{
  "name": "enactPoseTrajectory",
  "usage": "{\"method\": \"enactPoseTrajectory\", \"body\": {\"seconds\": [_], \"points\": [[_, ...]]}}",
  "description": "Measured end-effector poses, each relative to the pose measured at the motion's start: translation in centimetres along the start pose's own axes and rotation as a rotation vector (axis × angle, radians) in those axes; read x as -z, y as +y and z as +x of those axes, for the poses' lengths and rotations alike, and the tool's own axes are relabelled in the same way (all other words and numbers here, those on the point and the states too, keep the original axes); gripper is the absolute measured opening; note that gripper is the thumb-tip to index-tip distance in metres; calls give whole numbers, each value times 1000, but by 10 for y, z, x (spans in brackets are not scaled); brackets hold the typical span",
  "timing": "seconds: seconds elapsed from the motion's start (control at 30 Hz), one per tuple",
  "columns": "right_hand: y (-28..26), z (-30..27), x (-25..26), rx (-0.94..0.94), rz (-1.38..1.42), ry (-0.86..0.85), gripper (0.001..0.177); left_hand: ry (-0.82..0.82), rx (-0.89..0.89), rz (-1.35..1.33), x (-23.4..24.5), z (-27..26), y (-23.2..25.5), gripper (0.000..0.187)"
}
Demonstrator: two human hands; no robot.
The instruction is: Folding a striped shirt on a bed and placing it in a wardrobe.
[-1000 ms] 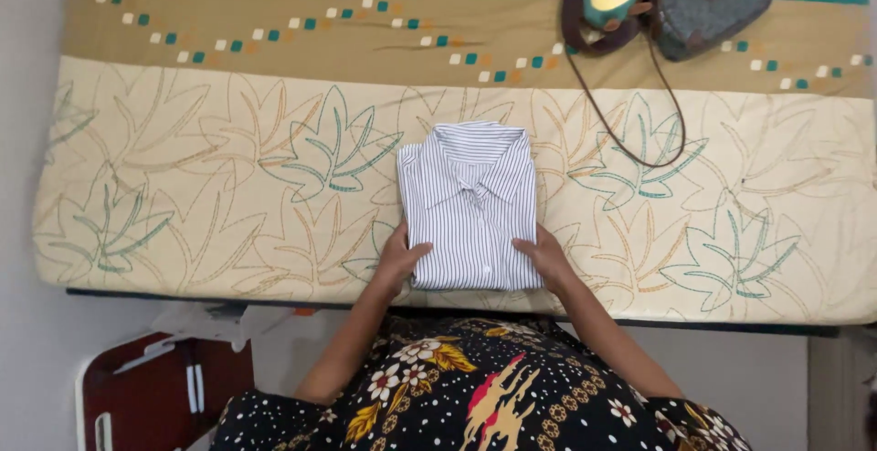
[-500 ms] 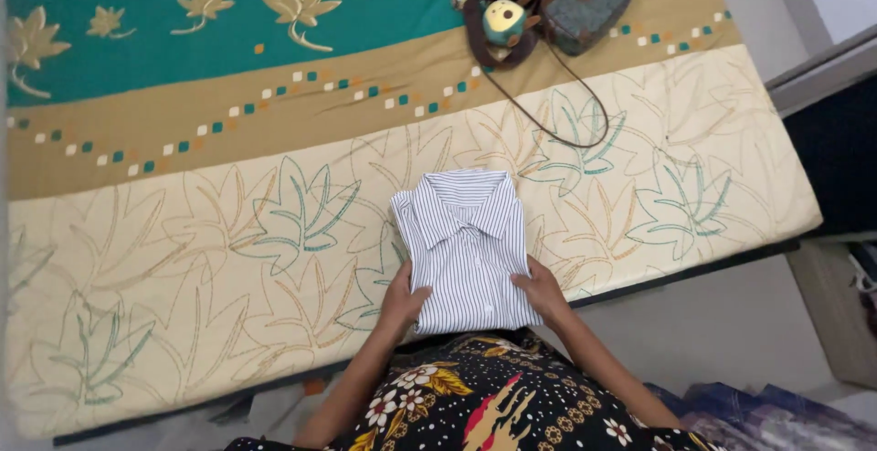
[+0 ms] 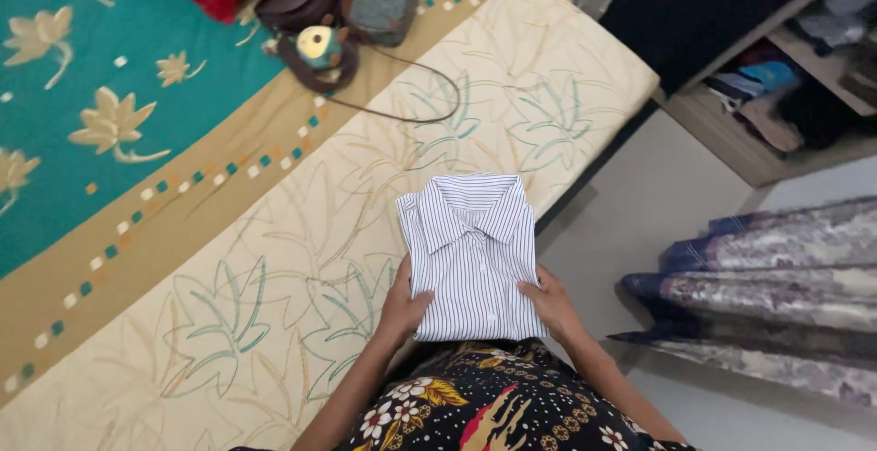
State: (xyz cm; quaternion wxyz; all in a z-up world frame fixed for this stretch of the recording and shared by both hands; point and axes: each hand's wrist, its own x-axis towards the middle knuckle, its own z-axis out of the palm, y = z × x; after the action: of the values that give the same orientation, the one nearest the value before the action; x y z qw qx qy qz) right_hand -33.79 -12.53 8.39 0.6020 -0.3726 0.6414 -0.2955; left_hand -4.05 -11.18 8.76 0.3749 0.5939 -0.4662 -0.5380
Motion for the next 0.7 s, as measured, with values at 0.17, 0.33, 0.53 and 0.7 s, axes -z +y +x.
{"method": "enactPoseTrajectory", "body": {"seconds": [0.17, 0.33, 0.53, 0.7], "points": [[17, -17, 43, -29, 63, 152, 53, -165, 6, -25, -41, 26, 1, 93], [6, -32, 90, -33, 98, 255, 53, -282, -114, -32, -94, 56, 22, 90], [8, -25, 172, 24, 86, 401, 50, -405, -91, 65, -178, 101, 61, 91], [-6, -16, 247, -95, 14, 515, 48, -515, -122, 80, -264, 152, 70, 94]]}}
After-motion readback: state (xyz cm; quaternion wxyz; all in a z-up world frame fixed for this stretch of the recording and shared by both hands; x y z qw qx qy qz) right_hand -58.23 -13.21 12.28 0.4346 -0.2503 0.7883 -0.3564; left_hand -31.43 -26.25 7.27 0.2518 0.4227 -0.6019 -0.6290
